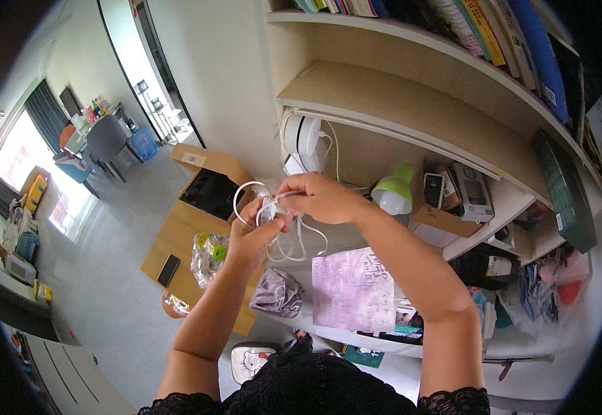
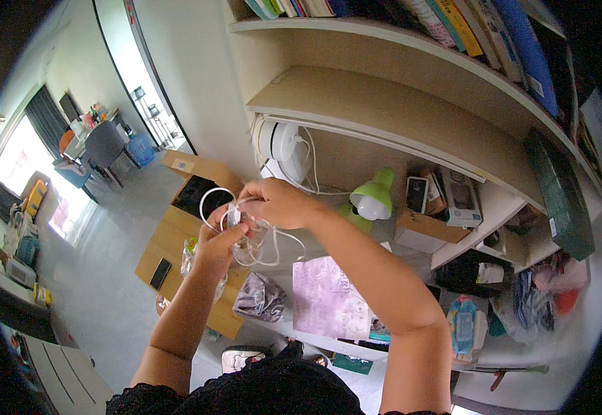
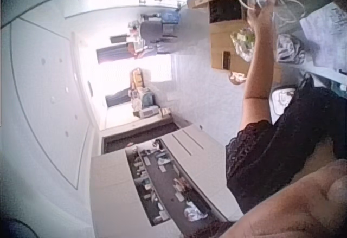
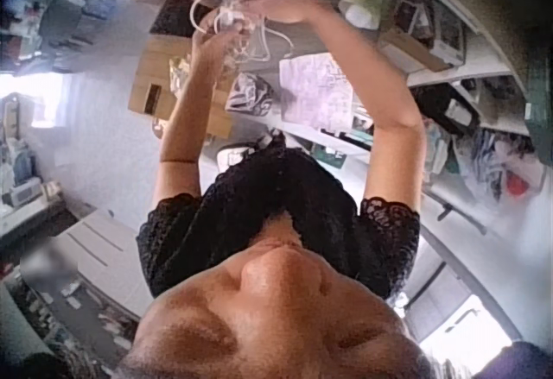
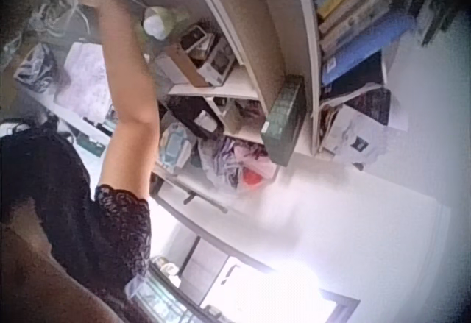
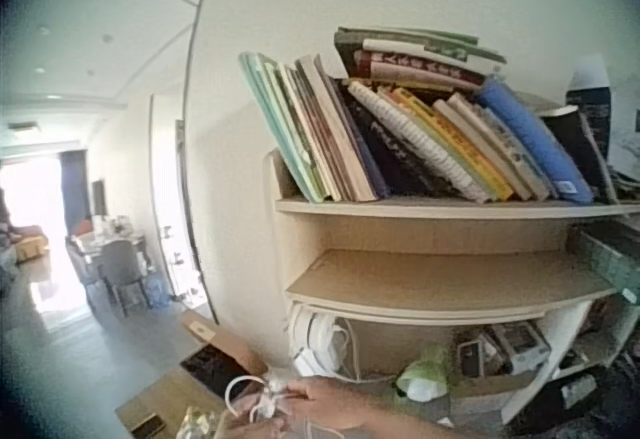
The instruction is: The person organizes a cluttered shelf by picking up and coiling a white cable, then placing it on the shelf. They wipe the shelf surface with a cloth, move a small box, and handle a package of wipes before placing it on the shelf. Finally, they open a green box, wipe it, and place it on the shelf.
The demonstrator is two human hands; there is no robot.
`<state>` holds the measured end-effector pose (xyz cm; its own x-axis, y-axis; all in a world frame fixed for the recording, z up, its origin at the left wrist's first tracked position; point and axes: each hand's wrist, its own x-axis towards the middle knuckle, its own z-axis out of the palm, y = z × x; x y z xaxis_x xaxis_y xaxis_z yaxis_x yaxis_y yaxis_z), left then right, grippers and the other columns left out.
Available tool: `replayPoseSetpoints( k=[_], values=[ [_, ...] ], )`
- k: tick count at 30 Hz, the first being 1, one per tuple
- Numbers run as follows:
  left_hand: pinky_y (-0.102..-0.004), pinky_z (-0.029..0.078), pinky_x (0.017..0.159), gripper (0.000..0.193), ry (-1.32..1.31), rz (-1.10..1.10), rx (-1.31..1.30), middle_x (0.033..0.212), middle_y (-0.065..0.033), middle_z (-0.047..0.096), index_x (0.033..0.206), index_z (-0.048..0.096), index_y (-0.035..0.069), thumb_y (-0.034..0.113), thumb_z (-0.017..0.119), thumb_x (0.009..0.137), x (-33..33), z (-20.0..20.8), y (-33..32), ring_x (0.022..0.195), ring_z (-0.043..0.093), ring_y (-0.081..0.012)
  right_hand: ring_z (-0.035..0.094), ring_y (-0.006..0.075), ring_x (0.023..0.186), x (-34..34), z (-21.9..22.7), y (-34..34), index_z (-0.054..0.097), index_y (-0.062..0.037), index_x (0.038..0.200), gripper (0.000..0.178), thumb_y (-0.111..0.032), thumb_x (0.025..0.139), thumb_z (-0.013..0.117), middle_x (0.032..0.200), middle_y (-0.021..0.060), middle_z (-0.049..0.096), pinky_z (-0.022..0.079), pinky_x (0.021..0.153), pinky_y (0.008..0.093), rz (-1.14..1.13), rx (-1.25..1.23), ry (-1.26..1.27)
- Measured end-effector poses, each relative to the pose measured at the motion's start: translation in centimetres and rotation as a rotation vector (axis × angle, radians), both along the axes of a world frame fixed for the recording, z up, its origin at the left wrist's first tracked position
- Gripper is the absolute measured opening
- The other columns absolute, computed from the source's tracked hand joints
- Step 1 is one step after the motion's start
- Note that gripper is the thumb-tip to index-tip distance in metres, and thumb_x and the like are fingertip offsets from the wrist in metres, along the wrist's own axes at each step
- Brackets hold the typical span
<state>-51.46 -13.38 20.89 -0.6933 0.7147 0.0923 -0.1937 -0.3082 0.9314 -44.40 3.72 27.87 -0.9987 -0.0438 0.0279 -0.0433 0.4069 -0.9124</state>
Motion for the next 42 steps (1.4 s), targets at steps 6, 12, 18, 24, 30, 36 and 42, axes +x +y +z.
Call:
replayPoseSetpoints(
  k=[6,12,18,24,30,36,42],
  values=[
    [-0.0286,0.047,0.065,0.008,-0.046,0.132,-0.149,0.077,-0.0038,0.061,0.087,0.061,0.003,0.008,0.064,0.082,1.2,-1.4,1.0,0.068,0.057,-0.0133,0.058,0.0097,0.085,-0.3,-0.9,-0.7,0.060,-0.0011,0.101,0.017,-0.009,0.086,0.062,0.090,0.0038,0.062,0.046,0.078,0.0250,-0.190,-0.109,0.230],
    [-0.0263,0.044,0.061,0.013,-0.058,0.175,0.253,0.073,-0.0043,0.058,0.087,0.054,0.003,0.010,0.065,0.084,-0.7,5.3,-0.1,0.059,0.051,-0.0119,0.051,0.0122,0.102,0.1,-2.3,2.0,0.057,-0.0036,0.112,0.028,-0.013,0.086,0.063,0.106,0.0022,0.059,0.040,0.089,0.0272,-0.357,-0.321,0.375],
    [-0.0264,0.046,0.061,0.016,0.108,0.014,0.229,0.073,-0.0045,0.058,0.090,0.056,0.002,0.010,0.067,0.081,-2.0,8.1,-1.3,0.062,0.057,-0.0133,0.048,0.0140,0.101,1.1,-3.0,-0.7,0.038,-0.0115,0.138,0.071,-0.022,0.077,0.074,0.118,0.0099,0.048,0.041,0.085,0.0276,-0.249,-0.107,0.333],
    [-0.0240,0.043,0.056,0.021,0.089,-0.135,0.021,0.072,-0.0034,0.059,0.094,0.058,0.001,0.009,0.070,0.078,-1.5,9.7,-1.9,0.060,0.055,-0.0110,0.051,0.0062,0.072,0.4,-1.6,-2.1,0.057,-0.0065,0.116,0.044,-0.021,0.078,0.074,0.097,0.0059,0.059,0.042,0.057,0.0219,-0.192,-0.275,0.268],
    [-0.0227,0.045,0.073,0.034,0.298,-0.042,-0.057,0.094,-0.0029,0.061,0.107,0.058,-0.001,0.005,0.071,0.076,-2.1,8.4,-2.2,0.081,0.057,-0.0090,0.056,0.0068,0.054,1.5,3.8,-1.6,0.064,0.0003,0.086,0.017,-0.013,0.080,0.072,0.071,0.0040,0.062,0.047,0.049,0.0199,-0.204,-0.402,0.144],
    [-0.0310,0.050,0.077,0.033,0.069,-0.070,0.177,0.096,-0.0115,0.063,0.109,0.056,-0.001,0.001,0.067,0.078,0.5,6.2,1.4,0.084,0.063,-0.0213,0.059,0.0081,0.062,0.9,5.5,-3.4,0.060,0.0022,0.096,0.024,-0.012,0.079,0.071,0.076,0.0046,0.062,0.049,0.056,0.0202,-0.268,-0.716,0.195],
    [-0.0403,0.050,0.074,0.015,-0.080,0.109,0.306,0.067,-0.0019,0.052,0.092,0.055,0.006,0.011,0.066,0.083,-1.8,9.2,0.8,0.057,0.053,-0.0147,0.052,0.0074,0.068,4.9,-1.1,-0.9,0.059,-0.0039,0.091,0.016,-0.017,0.084,0.064,0.079,-0.0010,0.056,0.043,0.060,0.0212,-0.785,-0.517,0.691]
  ],
)
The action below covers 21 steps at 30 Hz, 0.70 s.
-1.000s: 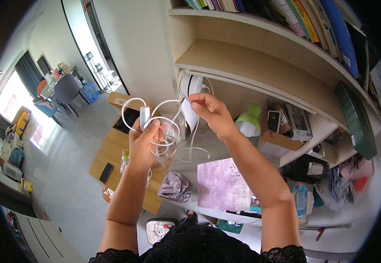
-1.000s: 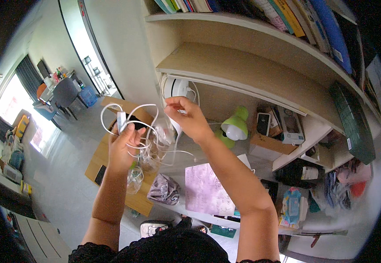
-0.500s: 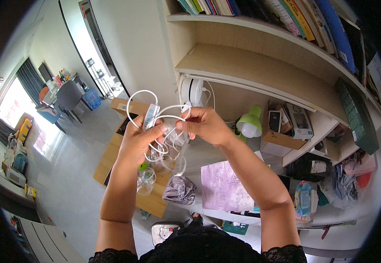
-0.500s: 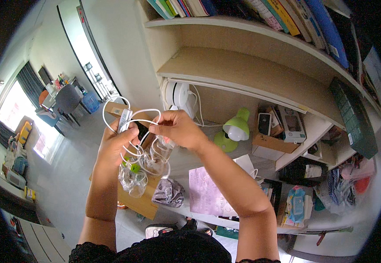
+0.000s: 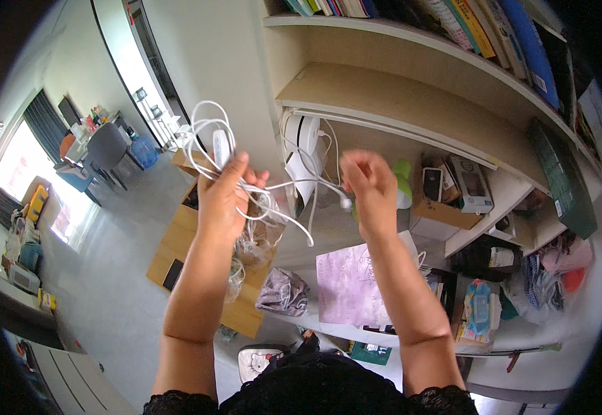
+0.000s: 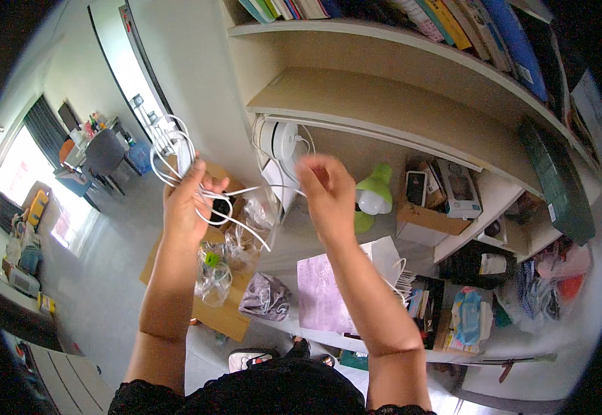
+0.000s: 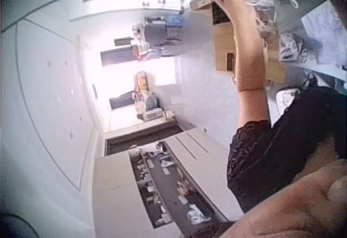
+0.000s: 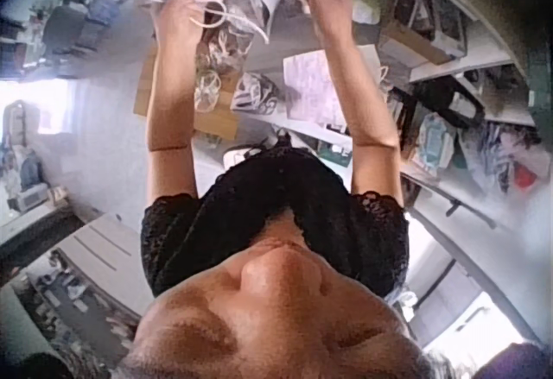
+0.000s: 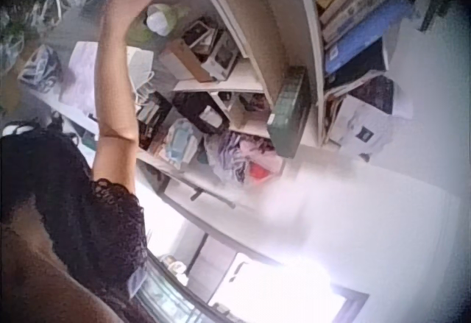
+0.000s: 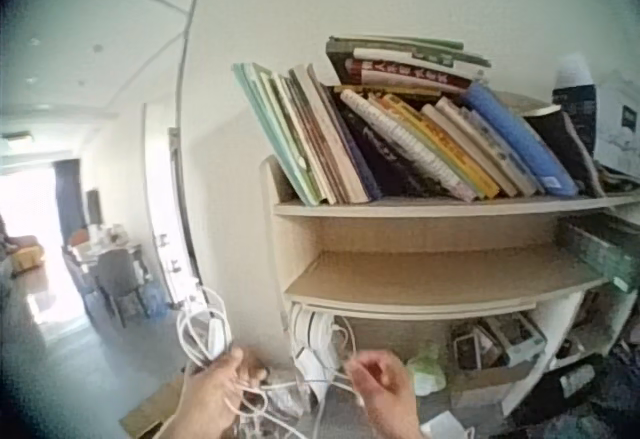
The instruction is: The person organizes a cluttered shelf by picking up and coiling a white cable, then placing it on the shelf. They wipe the shelf surface with a cloth, move a small box, and handle a package of wipes before placing it on the shelf. Finally, they open a green box, wipe it, and place it on the shelf.
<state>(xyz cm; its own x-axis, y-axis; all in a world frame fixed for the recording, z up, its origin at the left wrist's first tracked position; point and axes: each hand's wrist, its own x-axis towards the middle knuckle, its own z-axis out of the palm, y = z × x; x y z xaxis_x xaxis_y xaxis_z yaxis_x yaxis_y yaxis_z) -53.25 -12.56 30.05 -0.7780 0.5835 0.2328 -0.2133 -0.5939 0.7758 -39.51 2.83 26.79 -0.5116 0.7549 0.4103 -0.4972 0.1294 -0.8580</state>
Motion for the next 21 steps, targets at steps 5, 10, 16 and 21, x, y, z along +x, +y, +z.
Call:
replayPoseSetpoints(
  k=[5,10,16,21],
  values=[
    [-0.0373,0.048,0.072,0.029,-0.087,0.002,0.008,0.067,-0.0007,0.051,0.112,0.056,0.007,0.013,0.065,0.085,-0.8,0.6,-0.7,0.057,0.051,-0.0133,0.050,0.0130,0.071,0.0,-12.1,-4.6,0.053,-0.0067,0.107,0.048,-0.048,0.083,0.061,0.086,0.0038,0.053,0.044,0.063,0.0314,0.035,-0.558,-0.431],
    [-0.0346,0.047,0.070,0.023,-0.183,-0.098,-0.038,0.066,0.0005,0.050,0.109,0.059,0.007,0.015,0.061,0.087,0.2,-0.5,-1.4,0.057,0.051,-0.0133,0.059,0.0278,0.088,-1.4,-9.0,-5.8,0.032,0.0003,0.131,0.081,-0.063,0.083,0.050,0.103,0.0180,0.053,0.046,0.082,0.0487,0.703,-1.174,-0.249],
    [-0.0339,0.045,0.067,0.027,-0.212,-0.177,-0.116,0.063,0.0028,0.046,0.111,0.058,0.005,0.016,0.060,0.087,1.5,-1.6,-2.0,0.056,0.047,-0.0117,0.061,0.0270,0.087,-3.5,-7.8,-4.3,0.033,0.0073,0.126,0.064,-0.042,0.090,0.052,0.106,0.0217,0.058,0.050,0.082,0.0408,0.701,-1.202,-0.112],
    [-0.0342,0.048,0.068,0.011,-0.294,-0.262,-0.229,0.067,-0.0001,0.055,0.094,0.062,0.008,0.014,0.064,0.085,0.6,-4.5,-2.0,0.061,0.054,-0.0133,0.060,0.0207,0.084,-4.3,-8.3,-2.3,0.057,-0.0021,0.095,0.009,-0.009,0.089,0.054,0.097,0.0104,0.064,0.048,0.071,0.0293,0.403,-1.001,-0.157]
  ],
)
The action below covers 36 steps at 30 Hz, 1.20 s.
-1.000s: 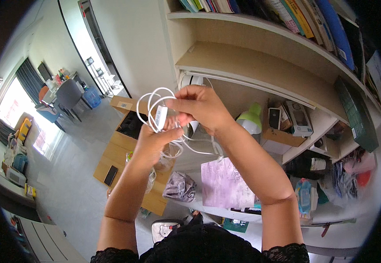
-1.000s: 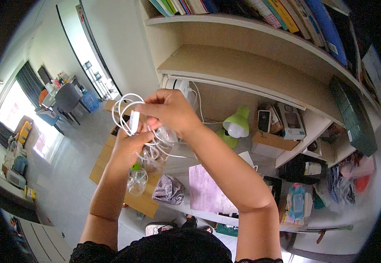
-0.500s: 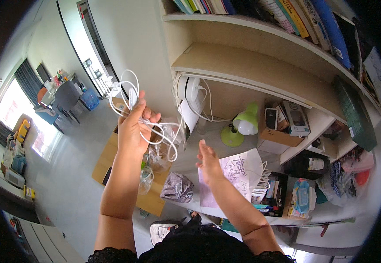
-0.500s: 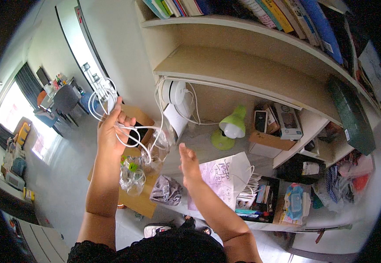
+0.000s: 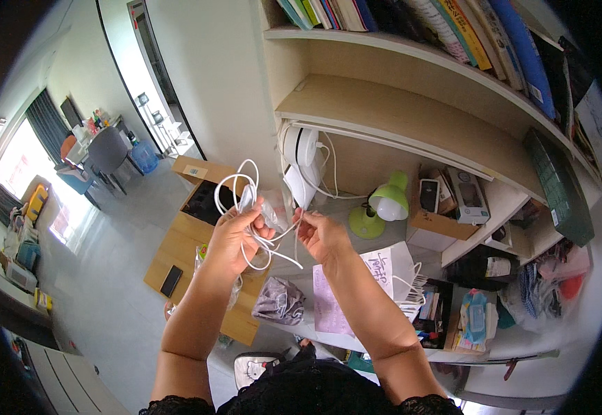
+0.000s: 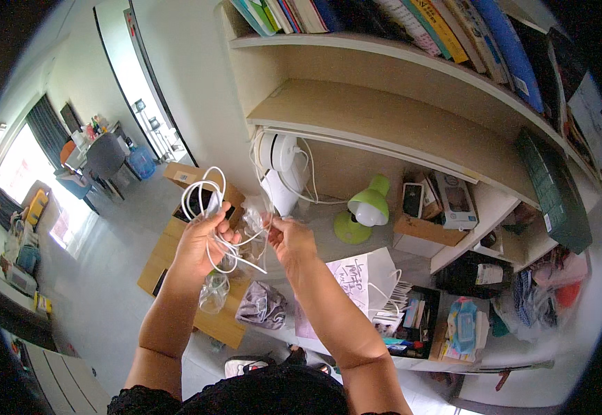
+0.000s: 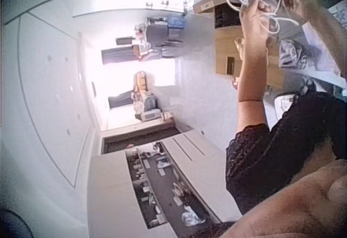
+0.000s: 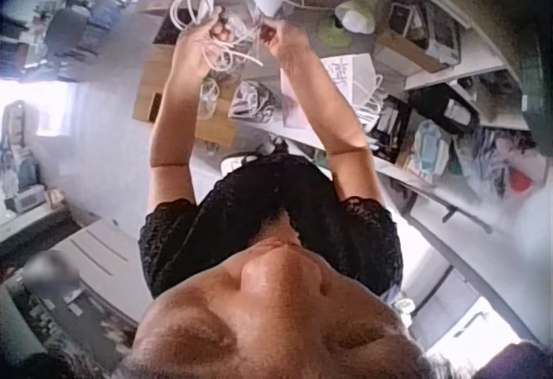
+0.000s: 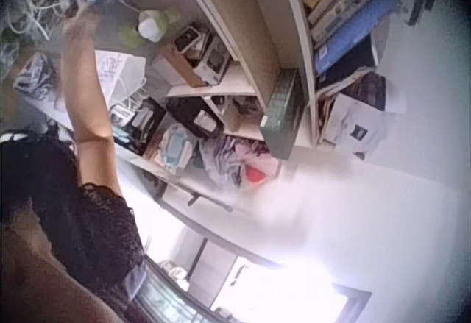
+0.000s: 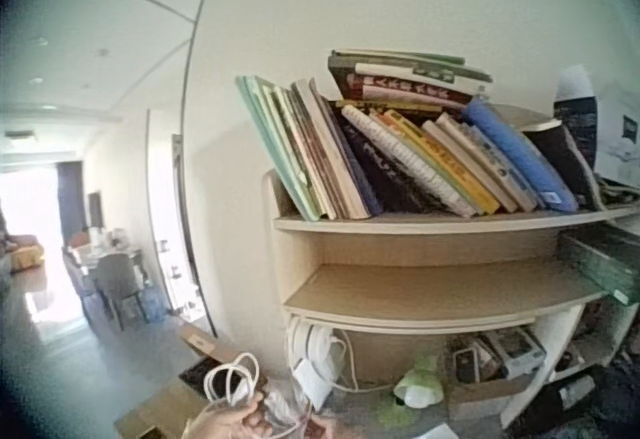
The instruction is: The person organizes a cluttered shelf by picking up and coiling a white cable, then placing it on the shelf. They wipe the shelf surface with a cloth, move a small box, and handle a package of wipes before placing it on the shelf. Finally, they open a green box, wipe it, and place it on the shelf.
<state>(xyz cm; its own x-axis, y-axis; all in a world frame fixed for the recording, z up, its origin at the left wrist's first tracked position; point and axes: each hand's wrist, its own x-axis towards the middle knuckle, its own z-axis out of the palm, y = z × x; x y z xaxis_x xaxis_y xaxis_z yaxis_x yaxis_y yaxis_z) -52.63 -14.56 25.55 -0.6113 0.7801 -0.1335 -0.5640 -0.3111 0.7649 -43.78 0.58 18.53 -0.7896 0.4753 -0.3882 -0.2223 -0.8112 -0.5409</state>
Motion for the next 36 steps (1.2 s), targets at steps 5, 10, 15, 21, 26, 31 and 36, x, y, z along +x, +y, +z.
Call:
replayPoseSetpoints(
  k=[5,10,15,21,26,31,36],
  values=[
    [-0.0374,0.049,0.074,0.018,0.060,-0.014,-0.039,0.097,-0.0087,0.063,0.100,0.057,0.010,0.013,0.065,0.084,-0.9,-3.6,2.0,0.088,0.061,-0.0214,0.061,0.0159,0.083,-0.2,2.9,-0.3,0.055,0.0013,0.110,0.023,-0.002,0.087,0.055,0.099,0.0107,0.065,0.049,0.072,0.0265,-0.150,0.378,0.046],
    [-0.0373,0.050,0.079,0.024,0.119,-0.115,0.120,0.104,-0.0093,0.062,0.108,0.056,0.007,0.017,0.062,0.087,1.0,-4.3,4.0,0.095,0.061,-0.0229,0.064,0.0149,0.077,-0.1,5.3,-0.3,0.061,0.0034,0.110,0.025,0.000,0.086,0.054,0.094,0.0097,0.066,0.049,0.068,0.0245,-0.108,1.165,-0.128],
    [-0.0312,0.051,0.068,0.022,0.215,-0.126,0.113,0.091,-0.0047,0.061,0.106,0.053,0.005,0.014,0.062,0.087,1.6,-3.5,4.8,0.078,0.062,-0.0162,0.065,0.0201,0.074,0.6,6.4,0.2,0.065,-0.0009,0.105,0.025,-0.001,0.082,0.056,0.087,0.0140,0.066,0.049,0.067,0.0281,-0.174,1.511,-0.217],
    [-0.0272,0.049,0.056,0.026,0.232,-0.164,0.040,0.086,-0.0020,0.061,0.101,0.056,0.005,0.009,0.070,0.079,0.6,-2.7,4.3,0.070,0.059,-0.0117,0.063,0.0275,0.072,1.3,7.1,0.8,0.066,-0.0031,0.104,0.028,-0.003,0.079,0.054,0.083,0.0175,0.064,0.049,0.068,0.0339,-0.054,1.654,-0.191],
    [-0.0233,0.044,0.049,0.025,0.383,-0.138,-0.089,0.080,-0.0025,0.061,0.098,0.057,0.004,0.007,0.070,0.078,0.4,-1.0,4.3,0.061,0.056,-0.0091,0.061,0.0208,0.065,1.2,5.9,1.9,0.064,-0.0042,0.108,0.028,-0.007,0.081,0.056,0.073,0.0147,0.065,0.048,0.065,0.0313,0.120,1.457,-0.103],
    [-0.0218,0.039,0.046,0.014,0.577,-0.090,-0.249,0.066,-0.0001,0.057,0.090,0.058,0.004,0.010,0.065,0.079,-0.4,-0.6,3.8,0.051,0.050,-0.0069,0.061,0.0128,0.069,1.6,4.8,1.2,0.065,-0.0026,0.106,0.026,-0.017,0.085,0.060,0.081,0.0125,0.067,0.048,0.065,0.0278,0.134,1.305,-0.172],
    [-0.0224,0.037,0.048,0.014,0.718,0.017,-0.368,0.063,0.0015,0.053,0.085,0.059,0.004,0.015,0.064,0.081,-1.1,0.8,4.8,0.054,0.048,-0.0057,0.052,0.0062,0.067,2.9,6.2,1.0,0.061,0.0025,0.111,0.029,-0.014,0.086,0.061,0.077,0.0009,0.061,0.043,0.060,0.0219,0.131,1.230,-0.121]
  ],
)
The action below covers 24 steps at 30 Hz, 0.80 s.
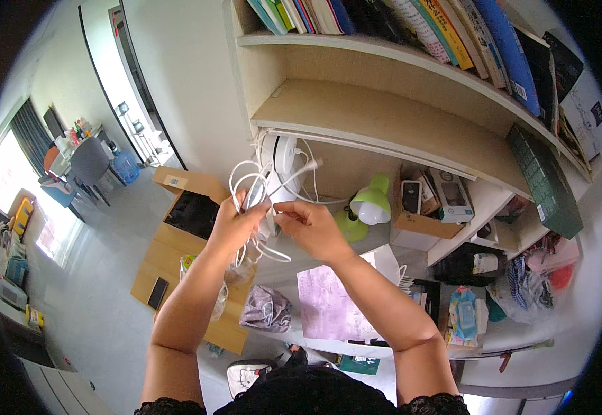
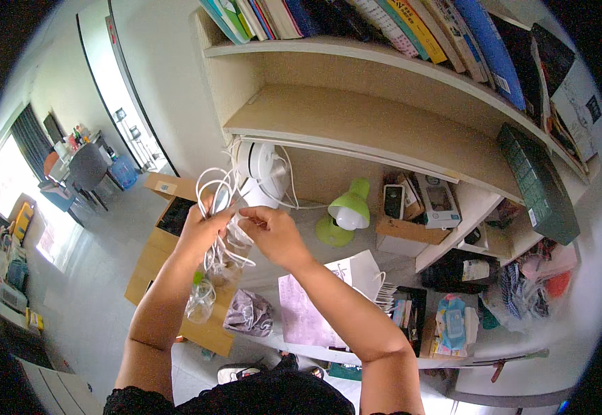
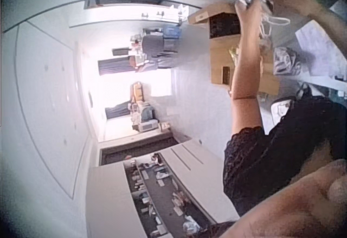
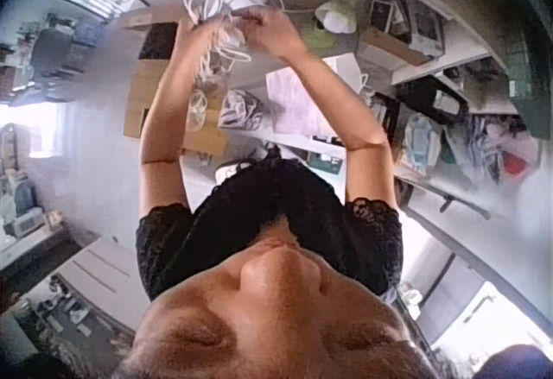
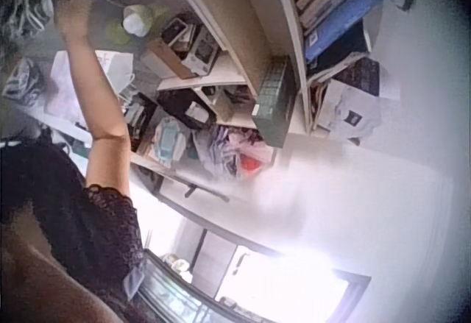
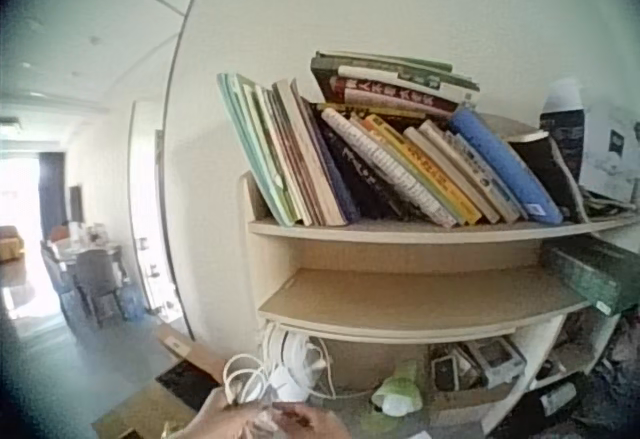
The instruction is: The person organizes a cluttered shelf by picking up and coiling a white cable, then placing it on the shelf. They wipe the shelf surface with a cloth, move a small box, and handle a package of wipes before placing it on the shelf. Finally, they open a green box, wipe it, and place it on the shelf.
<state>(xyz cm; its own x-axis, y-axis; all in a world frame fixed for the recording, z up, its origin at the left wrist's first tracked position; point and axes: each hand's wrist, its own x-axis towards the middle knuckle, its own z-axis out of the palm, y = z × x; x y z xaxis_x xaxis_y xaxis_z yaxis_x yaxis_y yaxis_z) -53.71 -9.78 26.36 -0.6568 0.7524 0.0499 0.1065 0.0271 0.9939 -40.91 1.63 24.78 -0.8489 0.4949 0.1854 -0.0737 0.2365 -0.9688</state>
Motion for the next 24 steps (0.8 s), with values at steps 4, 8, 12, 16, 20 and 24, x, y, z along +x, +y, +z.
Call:
replayPoseSetpoints(
  k=[4,8,12,16,20,24],
  values=[
    [-0.0263,0.043,0.054,0.018,0.256,-0.023,-0.065,0.067,-0.0031,0.057,0.089,0.060,0.000,0.011,0.065,0.076,-1.1,5.6,2.1,0.061,0.055,-0.0096,0.052,0.0066,0.070,-0.7,2.6,2.2,0.059,0.0012,0.114,0.031,-0.013,0.087,0.062,0.082,0.0018,0.061,0.043,0.061,0.0223,-0.028,0.126,0.089],
    [-0.0244,0.042,0.051,0.018,0.180,-0.048,0.003,0.069,-0.0056,0.060,0.087,0.061,0.001,0.010,0.067,0.073,-3.2,11.5,5.0,0.059,0.055,-0.0112,0.057,0.0112,0.070,-2.0,6.0,5.8,0.058,0.0007,0.115,0.035,-0.013,0.083,0.065,0.088,0.0083,0.064,0.047,0.062,0.0258,-0.086,0.137,0.254],
    [-0.0216,0.043,0.055,0.012,0.020,-0.160,0.001,0.078,-0.0031,0.063,0.078,0.058,0.005,0.014,0.066,0.074,-7.1,14.9,6.3,0.056,0.053,-0.0103,0.060,0.0149,0.071,-3.4,9.1,8.4,0.058,0.0010,0.114,0.040,-0.015,0.080,0.068,0.092,0.0118,0.065,0.048,0.065,0.0282,-0.180,0.234,0.206],
    [-0.0280,0.050,0.063,0.024,-0.362,-0.285,0.145,0.070,-0.0023,0.060,0.098,0.061,-0.002,0.013,0.063,0.079,-9.2,15.6,8.6,0.058,0.055,-0.0128,0.063,0.0178,0.078,-6.4,9.1,12.3,0.058,0.0013,0.112,0.043,-0.017,0.076,0.070,0.099,0.0143,0.064,0.050,0.069,0.0313,-0.263,0.521,0.136],
    [-0.0338,0.051,0.070,0.040,-0.562,-0.476,0.259,0.070,-0.0023,0.059,0.116,0.052,-0.004,0.012,0.060,0.081,-9.7,13.7,10.5,0.062,0.057,-0.0147,0.061,0.0151,0.072,-8.8,10.4,14.4,0.062,0.0002,0.108,0.035,-0.016,0.077,0.069,0.092,0.0123,0.066,0.049,0.061,0.0286,-0.147,0.566,-0.073],
    [-0.0346,0.051,0.072,0.041,-0.462,-0.451,0.155,0.069,-0.0023,0.058,0.117,0.051,-0.004,0.012,0.061,0.080,-10.4,12.9,10.3,0.063,0.057,-0.0149,0.057,0.0096,0.063,-8.7,13.8,15.4,0.067,-0.0022,0.098,0.021,-0.015,0.082,0.065,0.077,0.0059,0.066,0.046,0.054,0.0242,0.215,0.315,-0.330]
  ],
)
